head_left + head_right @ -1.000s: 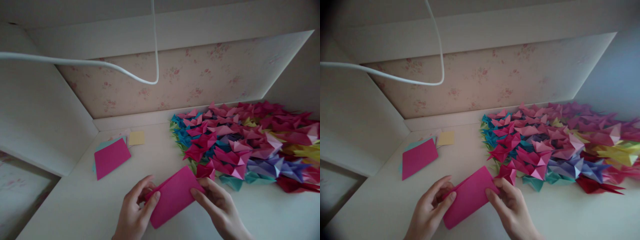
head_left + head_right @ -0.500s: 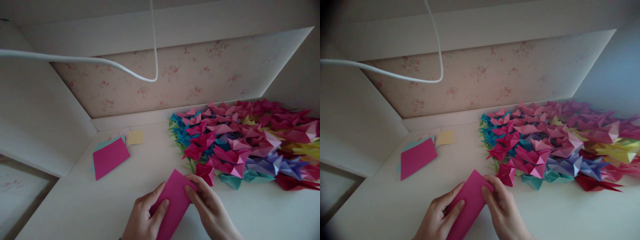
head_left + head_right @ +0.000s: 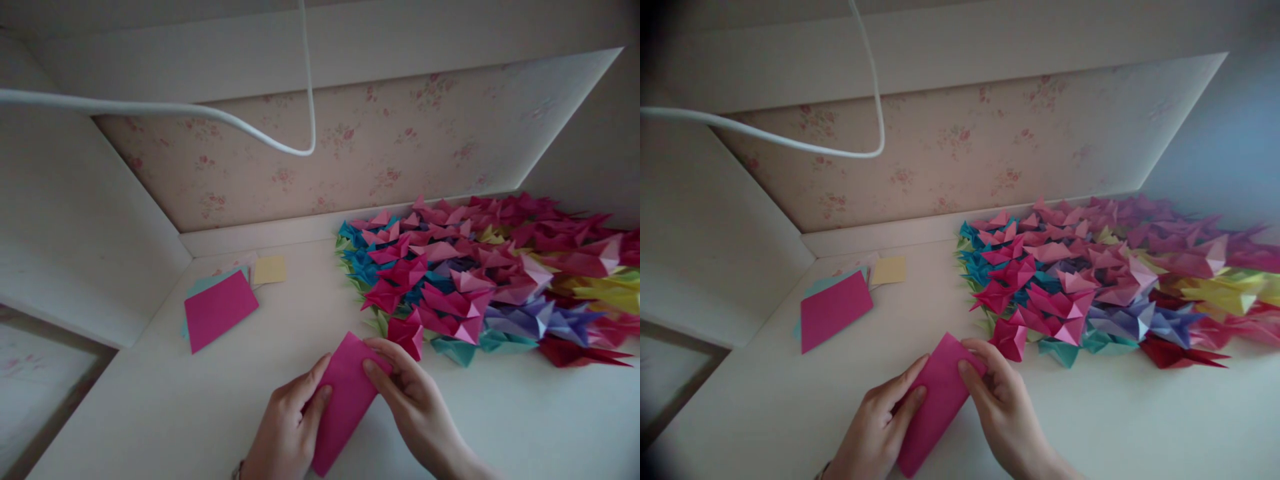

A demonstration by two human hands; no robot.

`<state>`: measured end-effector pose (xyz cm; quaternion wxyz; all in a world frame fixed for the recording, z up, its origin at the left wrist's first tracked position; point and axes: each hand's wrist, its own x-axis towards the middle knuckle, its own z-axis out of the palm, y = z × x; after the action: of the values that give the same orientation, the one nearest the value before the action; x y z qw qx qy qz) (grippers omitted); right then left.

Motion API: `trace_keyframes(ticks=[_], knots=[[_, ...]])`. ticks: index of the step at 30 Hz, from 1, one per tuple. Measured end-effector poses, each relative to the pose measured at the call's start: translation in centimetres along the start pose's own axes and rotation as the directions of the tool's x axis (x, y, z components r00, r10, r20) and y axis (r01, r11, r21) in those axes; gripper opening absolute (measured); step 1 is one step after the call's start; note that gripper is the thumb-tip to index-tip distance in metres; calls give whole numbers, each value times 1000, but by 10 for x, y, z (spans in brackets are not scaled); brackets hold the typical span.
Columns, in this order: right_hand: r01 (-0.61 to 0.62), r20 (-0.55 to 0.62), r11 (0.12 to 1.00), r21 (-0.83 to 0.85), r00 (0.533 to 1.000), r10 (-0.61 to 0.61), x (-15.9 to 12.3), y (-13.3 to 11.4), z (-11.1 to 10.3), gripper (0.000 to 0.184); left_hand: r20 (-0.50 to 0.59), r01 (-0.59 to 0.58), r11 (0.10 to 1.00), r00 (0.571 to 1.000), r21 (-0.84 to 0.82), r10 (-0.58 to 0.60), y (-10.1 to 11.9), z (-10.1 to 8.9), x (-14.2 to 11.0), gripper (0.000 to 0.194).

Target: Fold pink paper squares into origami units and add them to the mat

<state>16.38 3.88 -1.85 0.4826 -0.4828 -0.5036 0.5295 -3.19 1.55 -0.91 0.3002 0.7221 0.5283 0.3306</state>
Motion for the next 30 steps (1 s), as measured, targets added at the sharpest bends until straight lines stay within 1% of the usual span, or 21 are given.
trace_keyframes(ticks=[4,7,10,13,16,19,21,26,30], knots=[[-71,-3,992,107,997,72,2,-3,2,34,-40,-2,1000,999,14,3,-2,2,-1,39],[-144,12,960,241,989,146,4,-7,4,41,-86,26,1000,996,11,-25,-2,1,-2,40],[-190,28,924,332,981,192,7,-14,5,36,-106,32,999,994,7,-31,1,-2,-1,37],[-177,29,931,319,984,177,9,-16,3,32,-115,38,999,993,4,-37,5,-3,0,36],[-146,-1,943,299,988,154,8,-14,3,31,-104,49,999,993,5,-48,6,-2,1,37],[-152,-32,938,312,985,170,7,-12,4,32,-81,54,999,995,6,-53,5,-2,0,38],[-156,-29,936,315,984,174,6,-11,4,33,-63,68,998,996,7,-68,6,-3,0,39],[-83,-51,960,266,994,100,6,-11,4,30,-1,106,994,994,22,-106,10,-4,1,43],[-39,-93,975,218,994,61,5,-11,2,30,-5,115,993,993,4,-115,9,-2,1,43]])
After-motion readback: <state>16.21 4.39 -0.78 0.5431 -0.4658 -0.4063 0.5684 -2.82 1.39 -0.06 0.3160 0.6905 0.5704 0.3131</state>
